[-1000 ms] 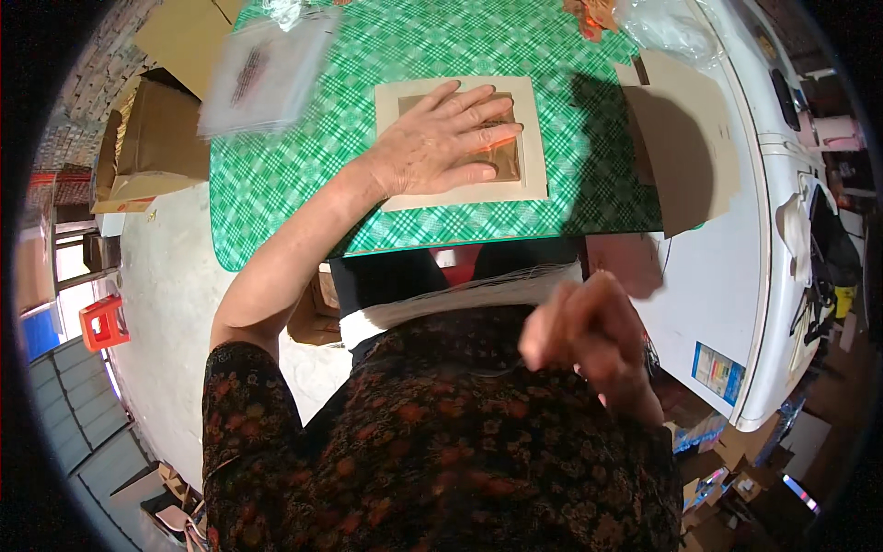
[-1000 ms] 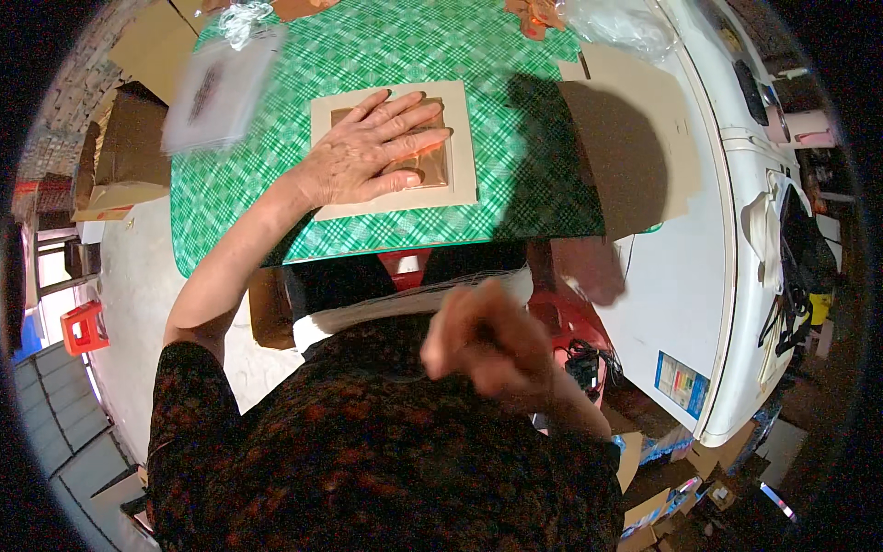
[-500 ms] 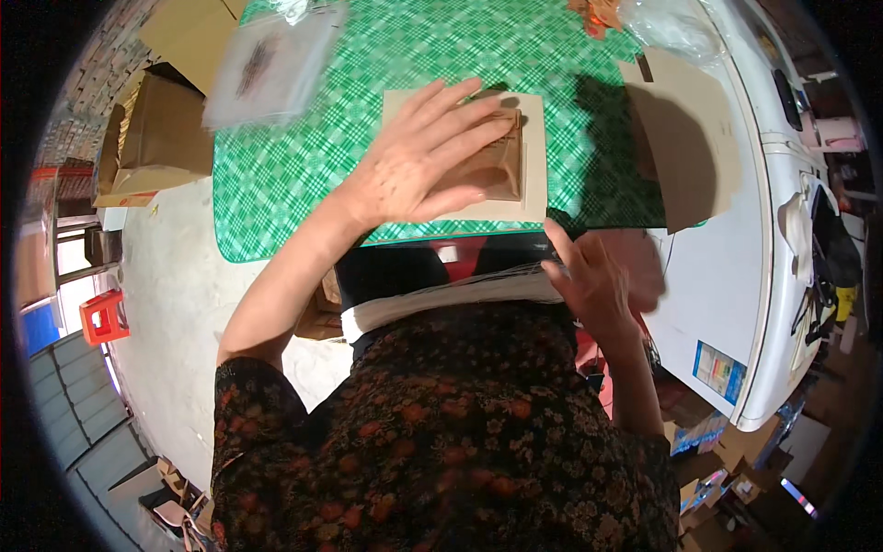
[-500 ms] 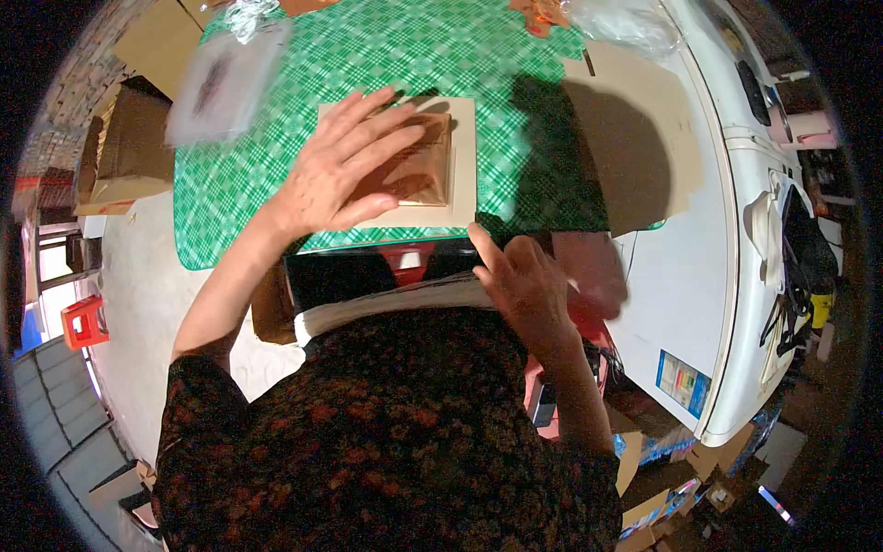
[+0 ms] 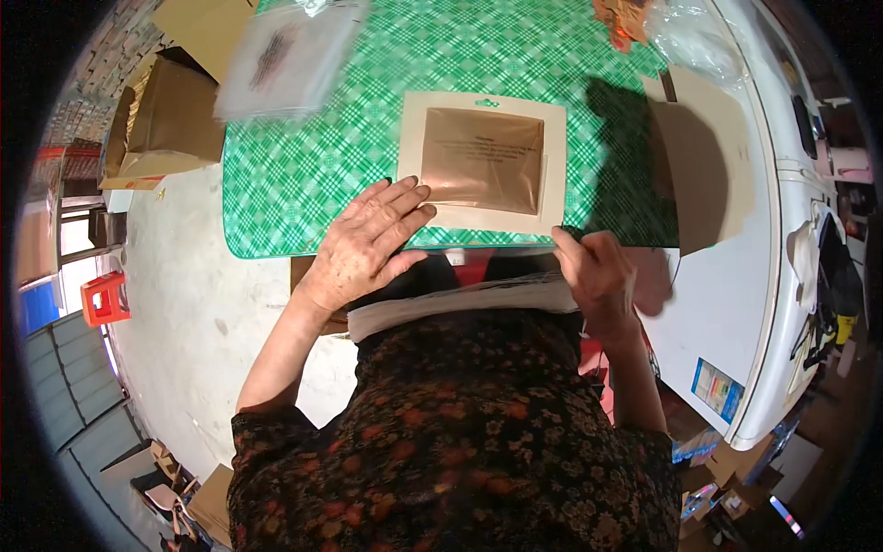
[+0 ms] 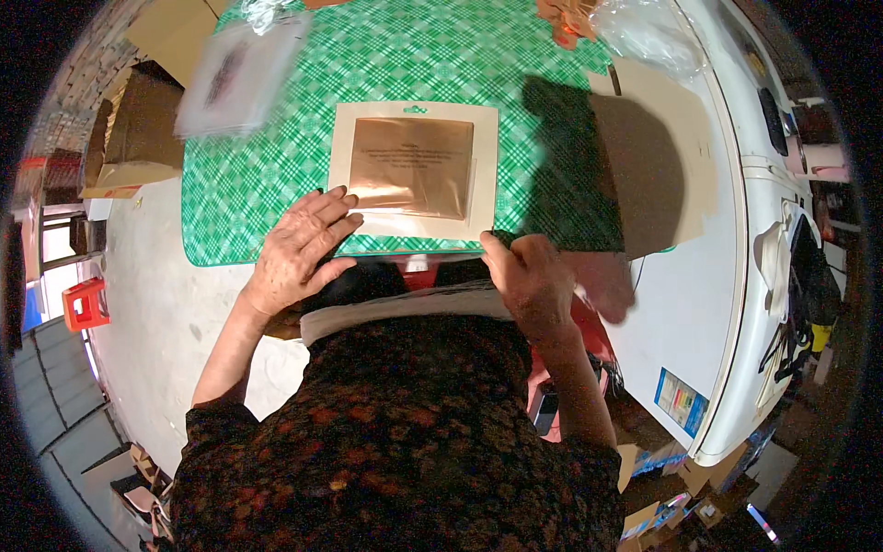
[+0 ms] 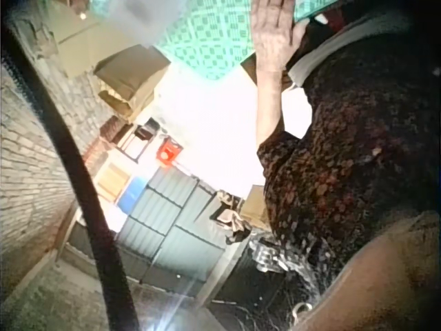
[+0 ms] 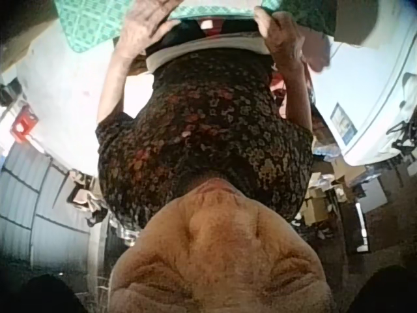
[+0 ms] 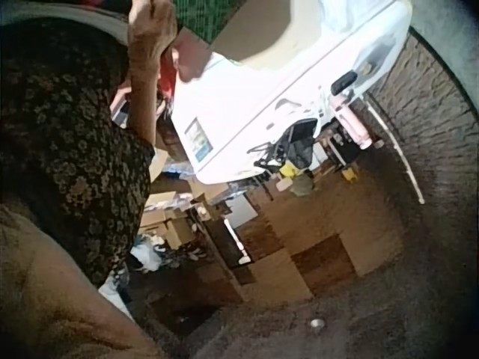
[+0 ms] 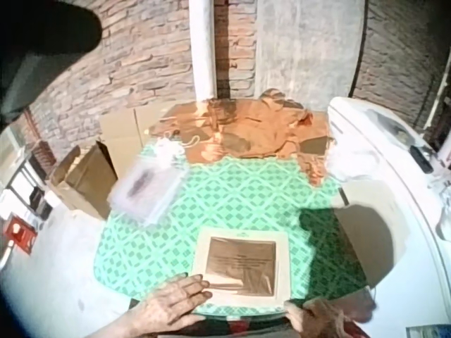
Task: The person wraps a packaged item in metallic copper-colored film for shipment, using a tape dispenser to secure the film.
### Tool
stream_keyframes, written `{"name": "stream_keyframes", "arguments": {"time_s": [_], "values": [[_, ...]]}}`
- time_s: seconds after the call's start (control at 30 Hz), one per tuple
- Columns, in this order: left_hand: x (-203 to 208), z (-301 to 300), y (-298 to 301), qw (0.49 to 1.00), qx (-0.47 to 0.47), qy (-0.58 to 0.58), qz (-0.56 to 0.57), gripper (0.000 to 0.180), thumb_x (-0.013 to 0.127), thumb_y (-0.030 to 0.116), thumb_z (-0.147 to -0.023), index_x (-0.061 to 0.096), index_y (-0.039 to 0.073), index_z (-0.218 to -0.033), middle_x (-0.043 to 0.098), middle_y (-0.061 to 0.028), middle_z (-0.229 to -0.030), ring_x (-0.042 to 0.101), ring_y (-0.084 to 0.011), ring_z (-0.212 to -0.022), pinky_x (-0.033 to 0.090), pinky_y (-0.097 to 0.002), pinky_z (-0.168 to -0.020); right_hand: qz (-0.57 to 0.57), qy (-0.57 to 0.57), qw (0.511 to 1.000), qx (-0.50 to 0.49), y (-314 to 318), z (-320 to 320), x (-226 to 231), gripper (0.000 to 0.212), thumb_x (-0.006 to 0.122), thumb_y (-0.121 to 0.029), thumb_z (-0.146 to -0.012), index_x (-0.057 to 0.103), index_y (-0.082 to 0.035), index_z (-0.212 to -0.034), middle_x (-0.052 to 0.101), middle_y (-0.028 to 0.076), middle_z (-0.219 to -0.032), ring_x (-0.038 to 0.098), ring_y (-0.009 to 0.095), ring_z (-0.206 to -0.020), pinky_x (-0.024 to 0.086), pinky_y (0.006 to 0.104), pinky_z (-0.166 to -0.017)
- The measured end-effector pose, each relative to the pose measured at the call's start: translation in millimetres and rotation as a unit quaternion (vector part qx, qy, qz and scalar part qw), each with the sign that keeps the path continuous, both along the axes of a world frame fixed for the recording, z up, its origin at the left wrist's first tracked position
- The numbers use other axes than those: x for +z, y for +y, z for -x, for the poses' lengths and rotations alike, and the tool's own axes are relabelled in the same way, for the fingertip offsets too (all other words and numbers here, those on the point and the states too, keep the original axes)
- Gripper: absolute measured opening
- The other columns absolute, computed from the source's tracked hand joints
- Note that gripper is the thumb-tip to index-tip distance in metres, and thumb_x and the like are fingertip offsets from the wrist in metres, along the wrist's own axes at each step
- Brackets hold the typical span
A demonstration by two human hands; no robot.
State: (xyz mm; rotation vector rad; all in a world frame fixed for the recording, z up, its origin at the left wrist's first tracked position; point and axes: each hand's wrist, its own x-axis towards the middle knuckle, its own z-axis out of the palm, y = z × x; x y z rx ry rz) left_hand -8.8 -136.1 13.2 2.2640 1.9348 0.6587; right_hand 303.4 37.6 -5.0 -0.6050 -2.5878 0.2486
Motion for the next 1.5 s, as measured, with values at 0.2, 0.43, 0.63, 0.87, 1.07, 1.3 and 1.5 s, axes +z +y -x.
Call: {"name": "stream_keyframes", "arguments": {"time_s": [0.2, 0.43, 0.63, 0.87, 1.07, 1.3, 1.5], "values": [[-5.3, -0.6, 5.8, 0.997, 0.029, -0.064, -0.031, 0.029, 0.076, 0.024, -0.093, 0.077, 0.009, -0.118, 0.071, -0.0076, -0.130, 0.062, -0.0275, -0.131, 0.047, -0.0464, -0.116, 0.156, 0.054, 0.985, -0.053, -3.4, 13.0, 12.3, 0.014, 0.072, 0.002, -0.092, 0.075, -0.004, -0.104, 0.058, 0.009, -0.082, 0.060, 0.025, -0.068, 0.048, 0.0365, -0.058], [-0.6, -7.9, 19.8, 0.981, 0.085, -0.170, -0.034, 0.013, 0.076, 0.013, -0.093, 0.080, 0.008, -0.105, 0.076, -0.0057, -0.112, 0.067, -0.0254, -0.118, 0.049, -0.0405, -0.100, 0.194, 0.082, 0.973, -0.094, -6.4, 24.6, 11.5, 0.004, 0.067, 0.002, -0.095, 0.070, -0.001, -0.095, 0.062, 0.011, -0.083, 0.062, 0.025, -0.067, 0.048, 0.0374, -0.059], [-8.5, -17.9, 25.3, 0.969, 0.142, -0.195, -0.059, 0.006, 0.078, 0.007, -0.088, 0.074, 0.004, -0.092, 0.076, -0.0067, -0.109, 0.067, -0.0247, -0.104, 0.048, -0.0401, -0.095, 0.156, 0.069, 0.975, -0.141, -11.1, 36.1, 11.6, 0.005, 0.068, -0.002, -0.095, 0.065, -0.003, -0.091, 0.062, 0.010, -0.083, 0.062, 0.028, -0.069, 0.047, 0.0404, -0.062], [-14.8, -20.1, 30.6, 0.970, 0.147, -0.165, -0.097, 0.012, 0.076, -0.001, -0.081, 0.068, 0.004, -0.088, 0.073, -0.0086, -0.106, 0.065, -0.0277, -0.100, 0.050, -0.0404, -0.089, 0.127, -0.016, 0.973, -0.193, -10.9, 47.1, 9.7, 0.015, 0.069, -0.008, -0.092, 0.055, -0.007, -0.087, 0.058, 0.010, -0.082, 0.061, 0.034, -0.076, 0.047, 0.0486, -0.064], [-15.4, -21.7, 32.3, 0.971, 0.159, -0.154, -0.091, 0.018, 0.078, -0.002, -0.077, 0.065, 0.004, -0.087, 0.068, -0.0086, -0.103, 0.062, -0.0298, -0.096, 0.050, -0.0409, -0.086, 0.122, -0.055, 0.969, -0.209, -9.6, 52.4, 7.7, 0.017, 0.069, -0.008, -0.090, 0.053, -0.007, -0.086, 0.057, 0.011, -0.082, 0.061, 0.035, -0.077, 0.047, 0.0506, -0.064], [-24.9, -19.9, 33.9, 0.975, 0.162, -0.117, -0.101, 0.046, 0.077, -0.010, -0.072, 0.063, 0.004, -0.113, 0.063, -0.0101, -0.108, 0.058, -0.0319, -0.098, 0.050, -0.0433, -0.087, 0.123, -0.055, 0.964, -0.228, -9.0, 53.9, 7.0, 0.013, 0.065, -0.007, -0.092, 0.055, -0.007, -0.100, 0.061, 0.016, -0.088, 0.062, 0.040, -0.083, 0.049, 0.0518, -0.069], [-29.6, -27.9, 30.3, 0.967, 0.188, -0.108, -0.132, 0.054, 0.073, -0.013, -0.074, 0.062, 0.006, -0.122, 0.063, -0.0103, -0.119, 0.059, -0.0325, -0.107, 0.050, -0.0439, -0.089, 0.124, -0.106, 0.955, -0.247, -11.2, 57.6, 12.1, 0.023, 0.062, -0.006, -0.093, 0.054, -0.006, -0.114, 0.068, 0.020, -0.097, 0.066, 0.044, -0.088, 0.051, 0.0535, -0.072]]}}
